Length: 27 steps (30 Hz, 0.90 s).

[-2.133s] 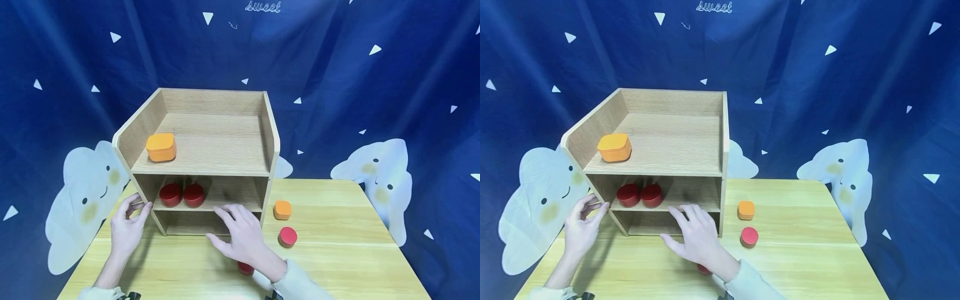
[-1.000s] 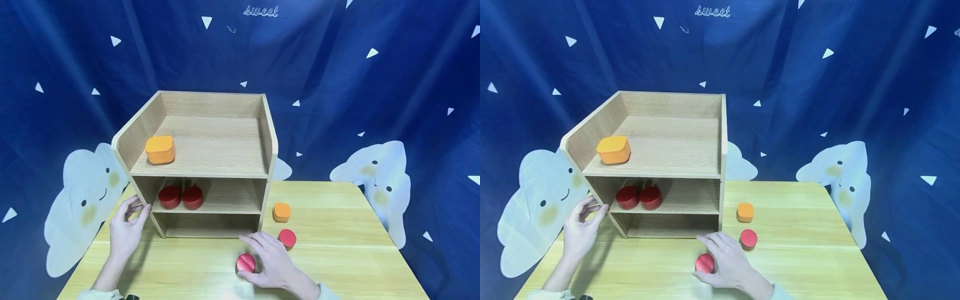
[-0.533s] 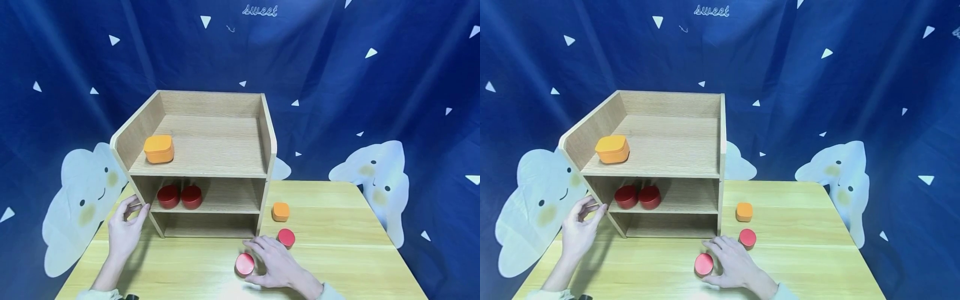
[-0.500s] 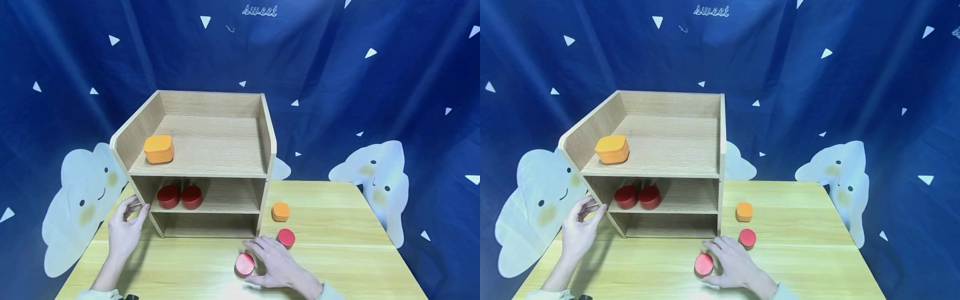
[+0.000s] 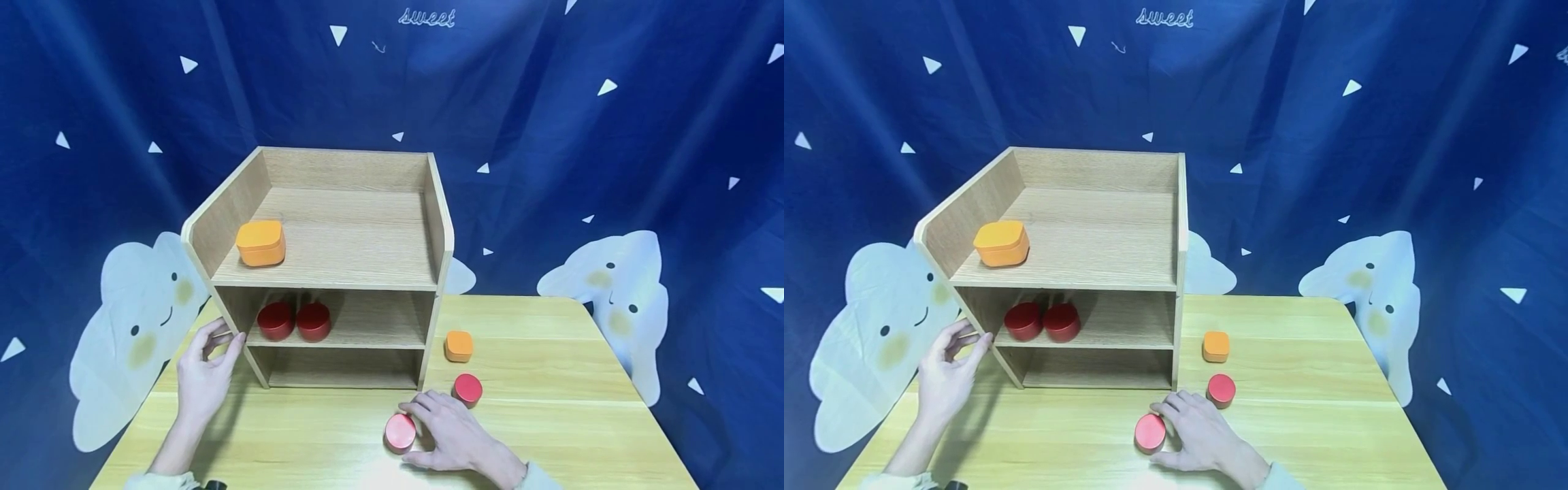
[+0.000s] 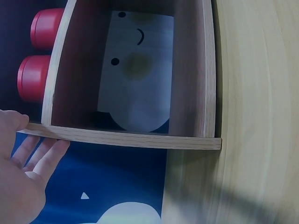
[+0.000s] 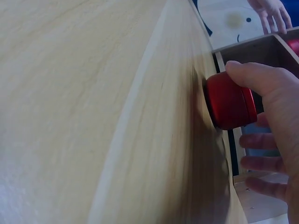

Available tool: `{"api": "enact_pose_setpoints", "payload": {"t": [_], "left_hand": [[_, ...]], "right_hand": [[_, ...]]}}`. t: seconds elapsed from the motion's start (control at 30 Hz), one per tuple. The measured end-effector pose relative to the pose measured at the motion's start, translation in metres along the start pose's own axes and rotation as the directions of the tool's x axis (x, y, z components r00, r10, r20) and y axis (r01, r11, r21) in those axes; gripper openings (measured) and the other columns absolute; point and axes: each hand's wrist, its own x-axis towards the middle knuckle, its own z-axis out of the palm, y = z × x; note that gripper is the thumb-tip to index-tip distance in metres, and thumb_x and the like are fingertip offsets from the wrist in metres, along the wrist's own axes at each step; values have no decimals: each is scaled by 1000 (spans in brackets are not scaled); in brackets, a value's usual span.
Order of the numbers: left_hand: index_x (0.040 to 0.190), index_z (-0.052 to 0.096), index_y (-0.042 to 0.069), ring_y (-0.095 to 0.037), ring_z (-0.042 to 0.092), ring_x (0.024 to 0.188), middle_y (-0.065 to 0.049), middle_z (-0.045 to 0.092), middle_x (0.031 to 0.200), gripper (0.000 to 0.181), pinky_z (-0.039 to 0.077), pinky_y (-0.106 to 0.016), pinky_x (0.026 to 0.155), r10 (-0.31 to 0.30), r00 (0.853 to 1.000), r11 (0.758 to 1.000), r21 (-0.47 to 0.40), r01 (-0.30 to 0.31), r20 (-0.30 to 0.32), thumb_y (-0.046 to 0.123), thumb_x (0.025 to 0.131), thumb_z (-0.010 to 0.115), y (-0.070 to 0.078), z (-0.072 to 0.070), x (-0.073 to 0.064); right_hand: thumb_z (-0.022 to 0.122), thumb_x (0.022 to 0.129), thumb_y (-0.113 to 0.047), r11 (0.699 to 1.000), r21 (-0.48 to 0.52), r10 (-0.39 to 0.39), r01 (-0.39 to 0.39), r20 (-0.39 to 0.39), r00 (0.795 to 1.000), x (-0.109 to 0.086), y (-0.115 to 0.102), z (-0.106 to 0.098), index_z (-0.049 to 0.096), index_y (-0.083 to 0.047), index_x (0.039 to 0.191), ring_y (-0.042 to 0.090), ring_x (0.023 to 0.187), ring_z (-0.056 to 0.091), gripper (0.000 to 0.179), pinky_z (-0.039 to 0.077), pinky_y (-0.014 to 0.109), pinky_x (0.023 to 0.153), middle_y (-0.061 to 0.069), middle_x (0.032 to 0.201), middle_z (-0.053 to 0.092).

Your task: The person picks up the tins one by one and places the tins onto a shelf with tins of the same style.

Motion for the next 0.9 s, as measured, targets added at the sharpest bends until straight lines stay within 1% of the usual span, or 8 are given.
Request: {"api": "enact_pose_setpoints", "payload": {"t": [0.13,0.27,0.53,0.9], "left_hand": [[125,68,-4,14,67,89,31,67,102,34,58,-3,72,-7,1000,1000,1,7,5,-8,92,73,2,0,0],[125,68,-5,14,67,89,31,67,101,33,58,-3,72,-5,1000,1000,1,5,2,-8,92,73,2,1,1],[126,68,-5,14,67,89,32,66,102,34,58,-3,74,-10,1000,1000,2,10,4,-8,93,73,1,0,1],[126,68,-4,15,66,89,32,66,102,34,58,-3,73,-10,1000,1000,10,9,3,-7,93,74,1,0,1]], "right_hand": [[76,82,-72,1000,8,-4,4,-3,1000,1,0,2,68,-23,129,7,106,63,69,59,27,92,-13,116,70],[76,82,-72,1000,4,-20,20,-22,1000,2,1,4,69,-22,126,5,102,63,66,59,24,87,-14,112,69],[78,83,-67,999,-3,-35,35,-47,998,4,0,5,72,-25,118,3,94,61,55,56,19,79,-16,103,68],[82,80,-66,996,-24,-86,84,-104,991,6,0,7,72,-25,116,-1,84,59,56,50,13,71,-17,95,65]]}}
